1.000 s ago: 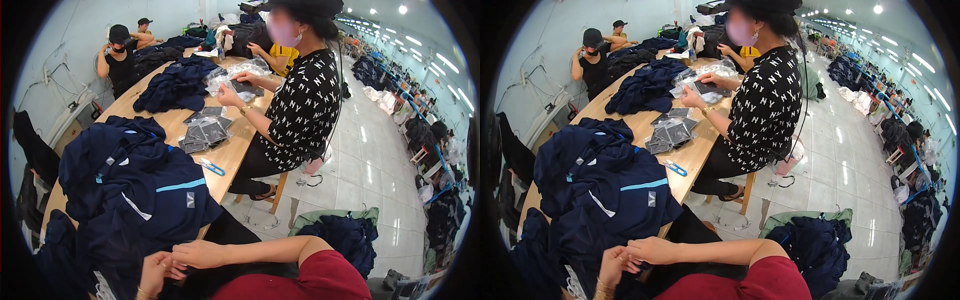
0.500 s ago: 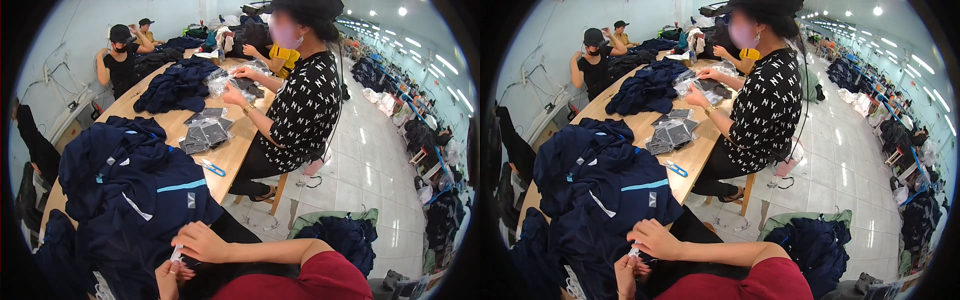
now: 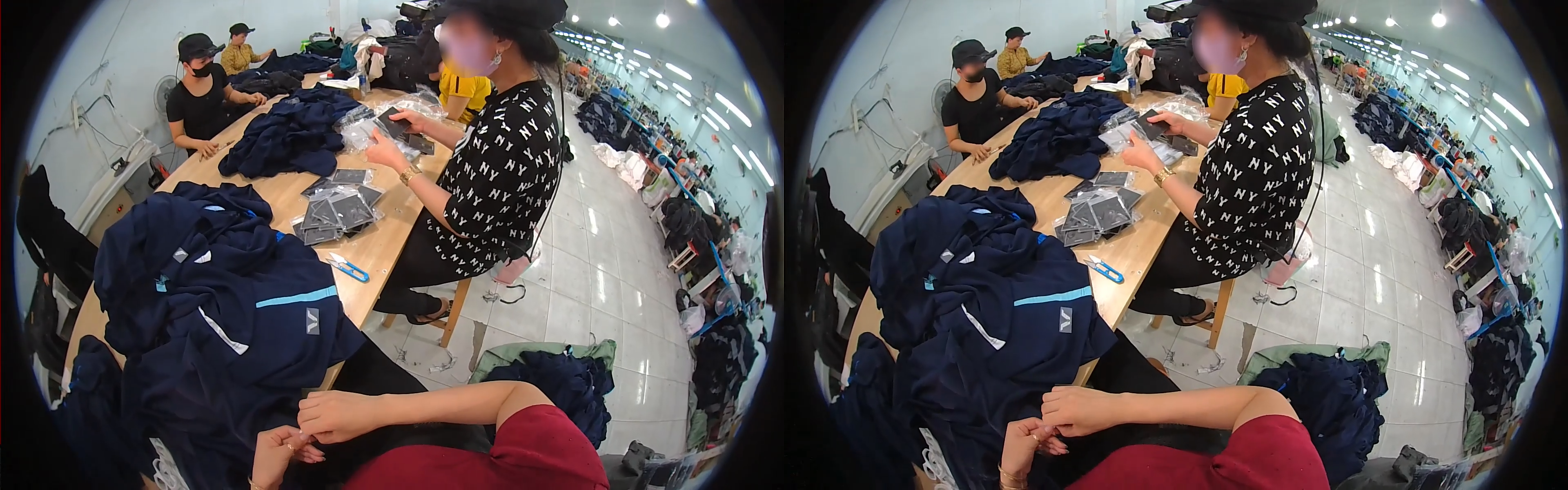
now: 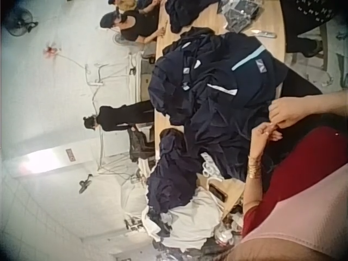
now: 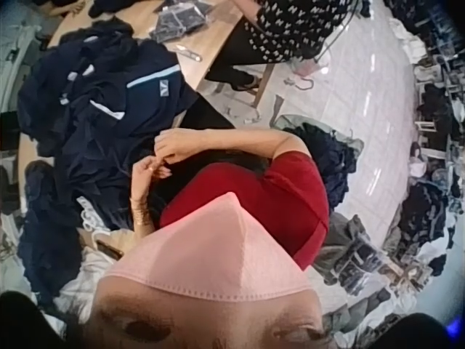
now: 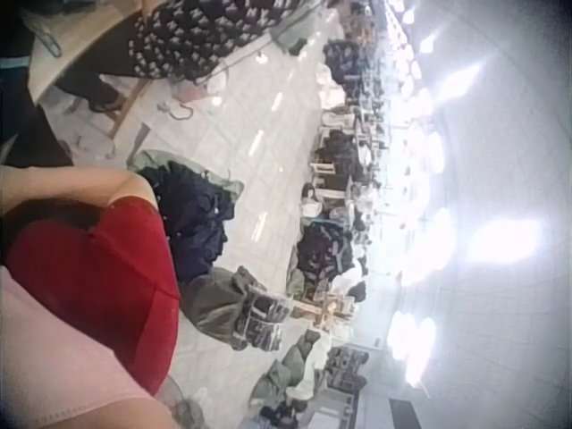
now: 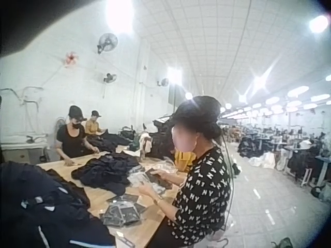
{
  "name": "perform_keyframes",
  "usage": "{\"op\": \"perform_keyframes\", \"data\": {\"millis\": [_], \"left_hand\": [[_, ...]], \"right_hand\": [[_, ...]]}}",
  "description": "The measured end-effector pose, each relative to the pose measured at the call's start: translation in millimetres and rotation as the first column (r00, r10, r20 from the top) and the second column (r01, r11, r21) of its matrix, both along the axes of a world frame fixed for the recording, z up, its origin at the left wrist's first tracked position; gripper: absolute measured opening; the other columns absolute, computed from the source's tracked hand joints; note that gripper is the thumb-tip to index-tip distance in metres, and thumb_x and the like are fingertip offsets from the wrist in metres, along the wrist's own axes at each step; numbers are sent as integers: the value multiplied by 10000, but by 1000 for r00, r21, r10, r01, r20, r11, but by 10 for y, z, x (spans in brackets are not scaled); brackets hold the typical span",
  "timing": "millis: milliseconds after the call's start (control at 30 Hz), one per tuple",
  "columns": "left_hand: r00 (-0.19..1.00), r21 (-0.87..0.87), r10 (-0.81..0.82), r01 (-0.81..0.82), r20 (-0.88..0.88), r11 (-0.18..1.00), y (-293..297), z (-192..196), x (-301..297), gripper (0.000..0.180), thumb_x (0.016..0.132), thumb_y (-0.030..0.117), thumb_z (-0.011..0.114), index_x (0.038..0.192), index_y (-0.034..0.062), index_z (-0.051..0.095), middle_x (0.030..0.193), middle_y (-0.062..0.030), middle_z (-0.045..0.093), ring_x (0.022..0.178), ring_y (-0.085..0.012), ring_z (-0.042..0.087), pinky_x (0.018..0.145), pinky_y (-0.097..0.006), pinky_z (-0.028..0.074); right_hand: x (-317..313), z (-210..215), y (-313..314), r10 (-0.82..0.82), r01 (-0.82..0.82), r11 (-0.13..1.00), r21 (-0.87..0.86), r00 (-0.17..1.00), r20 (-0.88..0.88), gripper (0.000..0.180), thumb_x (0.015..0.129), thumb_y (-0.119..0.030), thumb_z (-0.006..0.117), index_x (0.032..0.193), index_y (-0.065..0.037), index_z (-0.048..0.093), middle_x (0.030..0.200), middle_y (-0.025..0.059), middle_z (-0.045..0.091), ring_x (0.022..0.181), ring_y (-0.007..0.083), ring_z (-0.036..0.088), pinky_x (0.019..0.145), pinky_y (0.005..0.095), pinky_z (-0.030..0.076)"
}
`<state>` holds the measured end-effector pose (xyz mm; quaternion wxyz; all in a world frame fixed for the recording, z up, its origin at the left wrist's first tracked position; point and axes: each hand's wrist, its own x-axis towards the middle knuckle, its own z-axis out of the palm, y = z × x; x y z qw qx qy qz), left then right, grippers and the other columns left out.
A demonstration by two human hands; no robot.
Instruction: Trimming excess threads from navy blue athletic garments using thread snips.
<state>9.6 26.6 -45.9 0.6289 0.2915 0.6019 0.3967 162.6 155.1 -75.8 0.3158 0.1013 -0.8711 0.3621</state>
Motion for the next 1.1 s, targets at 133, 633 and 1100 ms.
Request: {"op": "perform_keyframes", "data": {"millis": [133, 633, 1100], "left_hand": [[846, 260, 104, 42, -523, 965, -35, 90, 190, 81, 850, 36, 576, 883, -37, 586, 691, -136, 652, 593, -185, 647, 558, -238, 499], [843, -23, 184, -200, 505, 980, 23, -163, 42, 199, 965, 158, 385, 883, 23, 507, 492, 33, 365, 390, -44, 299, 355, -186, 261], [927, 364, 299, -204, -227, 909, 96, -216, 363, 103, 890, 32, 538, 852, -62, 552, 689, -111, 630, 571, -121, 595, 505, -210, 479]], "right_hand": [[-11, -9, -40, -80, 80, 996, -49, 997, -5, 87, 713, -44, 585, 755, -48, 509, 745, 73, 492, 741, 236, 481, 650, 329, 414], [57, -28, -77, -449, 453, 887, 95, 892, -58, 163, 745, -159, 656, 879, -102, 583, 875, 18, 552, 843, 172, 523, 758, 310, 405], [175, 40, -55, -465, 477, 874, -90, 876, 129, 139, 737, -173, 632, 666, -70, 572, 709, 15, 490, 781, 202, 465, 726, 300, 370]]}}
